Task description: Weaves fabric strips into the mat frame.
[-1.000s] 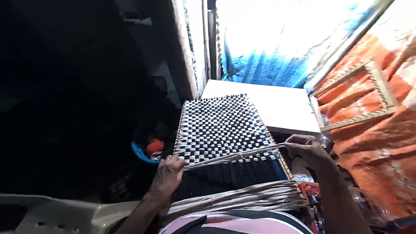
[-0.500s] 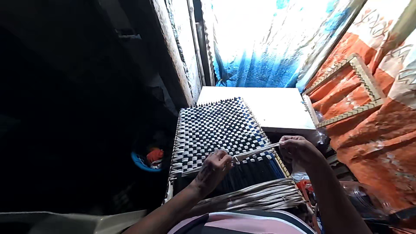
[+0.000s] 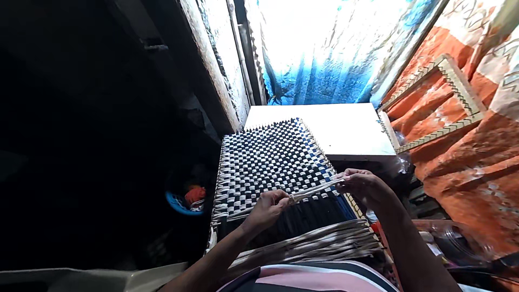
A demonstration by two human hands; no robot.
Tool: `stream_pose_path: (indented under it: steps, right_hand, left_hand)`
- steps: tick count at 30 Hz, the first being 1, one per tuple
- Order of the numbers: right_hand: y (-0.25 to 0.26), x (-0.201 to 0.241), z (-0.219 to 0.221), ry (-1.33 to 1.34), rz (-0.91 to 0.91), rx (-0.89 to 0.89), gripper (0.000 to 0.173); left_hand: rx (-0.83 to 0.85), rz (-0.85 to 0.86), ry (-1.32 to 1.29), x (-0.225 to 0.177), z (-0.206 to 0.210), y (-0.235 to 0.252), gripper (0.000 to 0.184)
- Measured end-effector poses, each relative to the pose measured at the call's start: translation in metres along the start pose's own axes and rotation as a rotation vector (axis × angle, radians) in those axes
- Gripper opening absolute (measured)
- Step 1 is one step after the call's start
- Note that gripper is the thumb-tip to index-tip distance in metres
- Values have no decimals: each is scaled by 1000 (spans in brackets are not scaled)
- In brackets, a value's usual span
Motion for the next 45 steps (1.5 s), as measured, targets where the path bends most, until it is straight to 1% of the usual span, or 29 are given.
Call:
stream_pose_path:
  steps: [4, 8, 11, 14, 16, 18, 21, 22, 24, 25, 27, 30, 32, 34, 36, 38, 40, 41, 43, 45]
  right_hand:
    - [3, -10, 0, 164, -12, 103, 25]
    - [5, -15, 2, 249, -11, 109, 24]
    - [7, -18, 11, 205, 13, 11, 27]
    - [17, -28, 27, 61, 55, -181, 17]
    - [20, -39, 40, -19, 111, -236, 29]
    - [16, -51, 56, -103, 209, -188, 34]
    - [8, -70, 75, -203, 341, 34, 34]
    - [7, -77, 80, -188, 378, 99, 35]
    - [7, -89, 89, -68, 412, 177, 37]
    - [8, -93, 92, 1, 405, 186, 36]
    - [9, -96, 96, 91, 362, 142, 30]
    - [9, -91, 98, 155, 328, 45, 14]
    - [9, -90, 96, 174, 320, 20, 12]
    - [8, -90, 95, 192, 315, 7, 13]
    - [7, -88, 95, 214, 303, 0, 14]
    - [6, -87, 95, 225, 289, -3, 15]
    - [7, -87, 94, 227, 282, -8, 15]
    - [7, -88, 94, 220, 280, -11, 15]
    - [8, -89, 92, 210, 275, -10, 14]
    - [8, -90, 91, 186, 262, 3, 14]
  left_hand:
    - [66, -62, -232, -1, -3, 3, 15]
    - [88, -62, -235, -2, -4, 3, 15]
    - [64, -15, -130, -6, -4, 3, 12]
    - [-28, 15, 28, -7, 0, 5, 15]
    - [-79, -12, 51, -4, 3, 6, 17]
    - [-105, -44, -4, 1, 6, 8, 18]
    - [-113, -94, -118, 9, 9, 10, 22]
    - [-110, -103, -152, 10, 10, 9, 23]
    - [-90, -118, -199, 11, 13, 8, 24]
    - [-81, -123, -210, 11, 14, 7, 23]
    - [-75, -127, -212, 10, 14, 7, 20]
    - [-100, -138, -219, 12, 14, 7, 14]
    - [-120, -134, -209, 13, 14, 9, 12]
    - [-143, -103, -144, 16, 15, 11, 11]
    - [-193, -34, 21, 20, 15, 11, 13]
    - [-273, 108, 198, 21, 16, 9, 15]
    - [-362, 271, 337, 22, 18, 7, 17]
    - [-385, 325, 391, 22, 18, 6, 18]
    - [-370, 356, 463, 21, 18, 3, 18]
    - [-309, 321, 470, 20, 17, 1, 19]
Point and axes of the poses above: each hand's wrist, its own y-axis towards the middle knuckle, its own z-axis out of the palm, x = y × z, the point moved 1 cm from there along y, towards the middle knuckle, and after that the axes turned 9 degrees about y, right-handed, at the moved point
